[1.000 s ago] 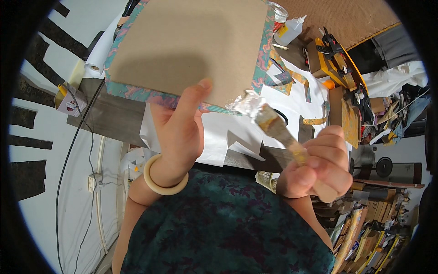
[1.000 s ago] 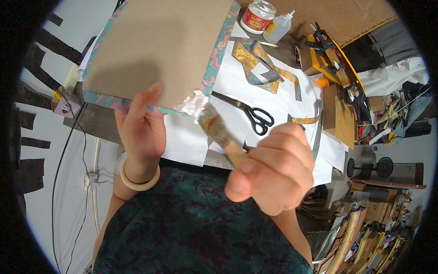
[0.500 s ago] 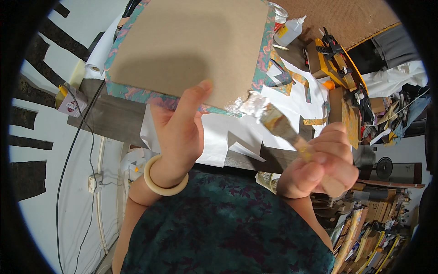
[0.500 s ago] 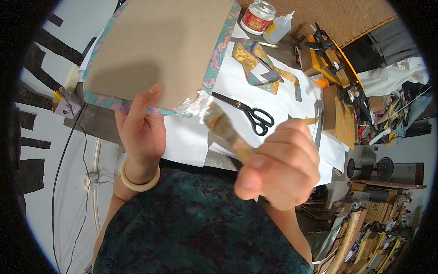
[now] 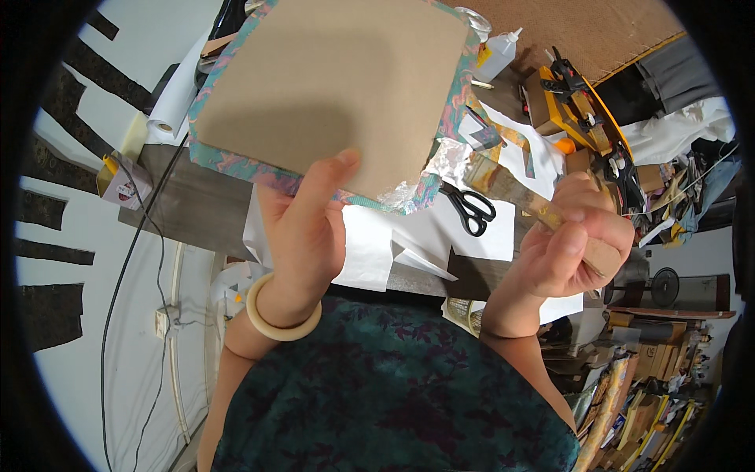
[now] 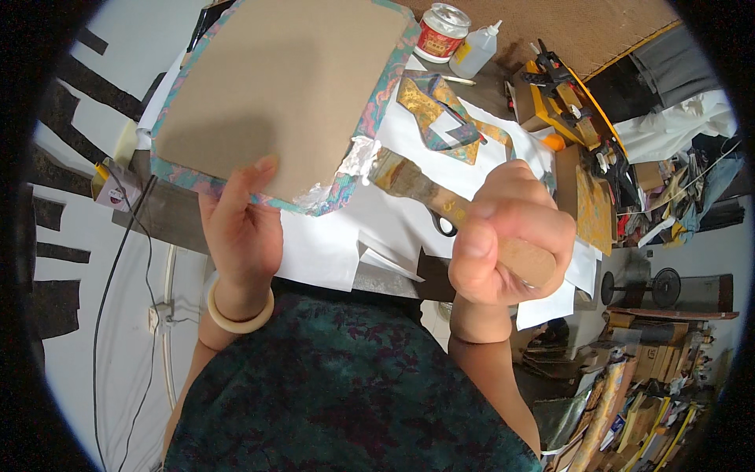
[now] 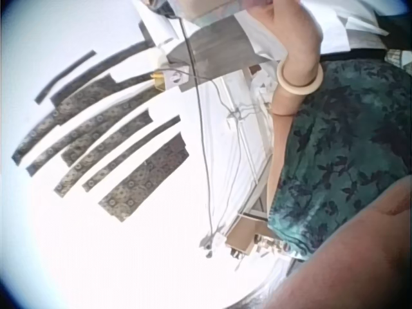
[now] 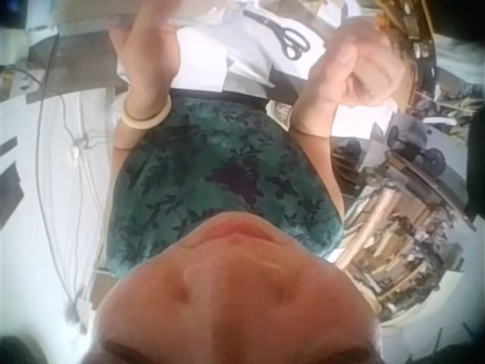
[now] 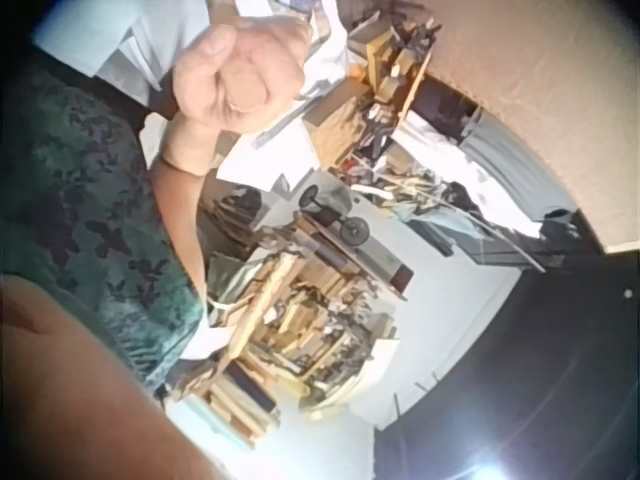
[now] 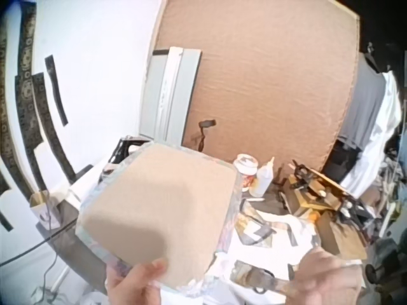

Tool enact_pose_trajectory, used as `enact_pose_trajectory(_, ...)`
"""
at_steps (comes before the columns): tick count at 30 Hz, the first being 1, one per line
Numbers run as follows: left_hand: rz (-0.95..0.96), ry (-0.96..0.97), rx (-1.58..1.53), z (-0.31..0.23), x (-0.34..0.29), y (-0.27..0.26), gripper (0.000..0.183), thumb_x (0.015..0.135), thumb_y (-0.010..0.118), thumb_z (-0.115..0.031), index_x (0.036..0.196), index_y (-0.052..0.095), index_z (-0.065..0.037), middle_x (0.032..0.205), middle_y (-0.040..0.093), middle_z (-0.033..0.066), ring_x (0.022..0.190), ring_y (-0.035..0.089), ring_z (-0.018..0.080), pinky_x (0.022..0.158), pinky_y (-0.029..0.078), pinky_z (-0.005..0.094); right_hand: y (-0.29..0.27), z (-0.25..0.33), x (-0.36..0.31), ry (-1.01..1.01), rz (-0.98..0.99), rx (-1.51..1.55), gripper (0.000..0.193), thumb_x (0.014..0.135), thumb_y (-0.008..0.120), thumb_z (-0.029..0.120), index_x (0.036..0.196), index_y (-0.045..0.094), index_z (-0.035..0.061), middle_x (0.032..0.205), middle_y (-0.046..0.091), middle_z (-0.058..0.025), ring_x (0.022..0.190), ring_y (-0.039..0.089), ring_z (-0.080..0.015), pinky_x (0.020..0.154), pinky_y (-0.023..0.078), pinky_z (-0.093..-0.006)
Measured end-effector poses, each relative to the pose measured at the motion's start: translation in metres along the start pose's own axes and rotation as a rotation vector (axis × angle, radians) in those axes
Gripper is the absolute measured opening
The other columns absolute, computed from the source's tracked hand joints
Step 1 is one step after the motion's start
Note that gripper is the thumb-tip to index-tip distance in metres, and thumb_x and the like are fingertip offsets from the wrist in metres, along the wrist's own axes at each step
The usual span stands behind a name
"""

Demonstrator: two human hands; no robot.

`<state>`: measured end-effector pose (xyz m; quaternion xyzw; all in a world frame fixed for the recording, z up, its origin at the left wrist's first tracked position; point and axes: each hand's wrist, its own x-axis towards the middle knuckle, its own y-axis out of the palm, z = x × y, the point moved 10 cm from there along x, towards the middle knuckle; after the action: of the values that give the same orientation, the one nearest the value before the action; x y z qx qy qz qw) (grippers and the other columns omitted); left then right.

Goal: The person trims the edges of a rectangular cardboard piece with scissors, then applies a white substance along the edges with a brush, and finally uses a yellow-handled tool to press and smooth the edges. The work is performed on a cluttered table with various craft supplies.

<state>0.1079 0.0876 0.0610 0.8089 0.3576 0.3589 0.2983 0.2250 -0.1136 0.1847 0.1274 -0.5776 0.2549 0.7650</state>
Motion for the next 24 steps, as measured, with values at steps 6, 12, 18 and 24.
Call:
enact_pose_trajectory(6,-0.143,-0.173,0.043,0.007,0.002,-0.011,0.038,0.082,0.057,0.006,0.119,0.053,0.000,0.111,0.060,0.0068,0.105,0.058,0.0184,0.096,0.043,0.0329,-0.027,-0.030,0.009,0.073,-0.146,0.111,0.011,0.091,0.061,0.010,0.090,0.054,0.0019,0.085,0.056,-0.0077,0.063,0.052,-0.0158,0.054,0.043,-0.0303)
enact_pose_trajectory(12,-0.081,-0.349,0.107,0.009,-0.001,-0.037,0.045,0.079,0.057,0.007,0.123,0.052,-0.001,0.112,0.062,0.0069,0.103,0.060,0.0191,0.093,0.045,0.0323,-0.049,-0.135,0.018,0.515,-0.382,0.550,0.020,0.098,0.058,0.022,0.106,0.060,0.0040,0.087,0.063,-0.0049,0.078,0.058,-0.0140,0.082,0.047,-0.0326)
enact_pose_trajectory(18,0.000,-0.486,0.245,0.010,0.012,-0.057,0.048,0.072,0.054,0.006,0.119,0.055,0.000,0.107,0.064,0.0083,0.100,0.061,0.0200,0.089,0.047,0.0311,0.038,-0.178,-0.002,0.931,0.218,1.133,0.026,0.098,0.056,0.033,0.103,0.060,0.0085,0.083,0.065,-0.0012,0.089,0.060,-0.0132,0.083,0.047,-0.0427)
enact_pose_trajectory(24,-0.037,-0.610,0.183,0.025,0.033,-0.104,0.043,0.081,0.056,-0.013,0.121,0.054,0.000,0.110,0.063,0.0106,0.102,0.061,0.0223,0.091,0.047,0.0340,0.072,-0.192,-0.036,1.026,0.208,1.007,0.025,0.096,0.060,0.027,0.098,0.063,0.0023,0.077,0.064,-0.0041,0.080,0.060,-0.0143,0.080,0.046,-0.0265)
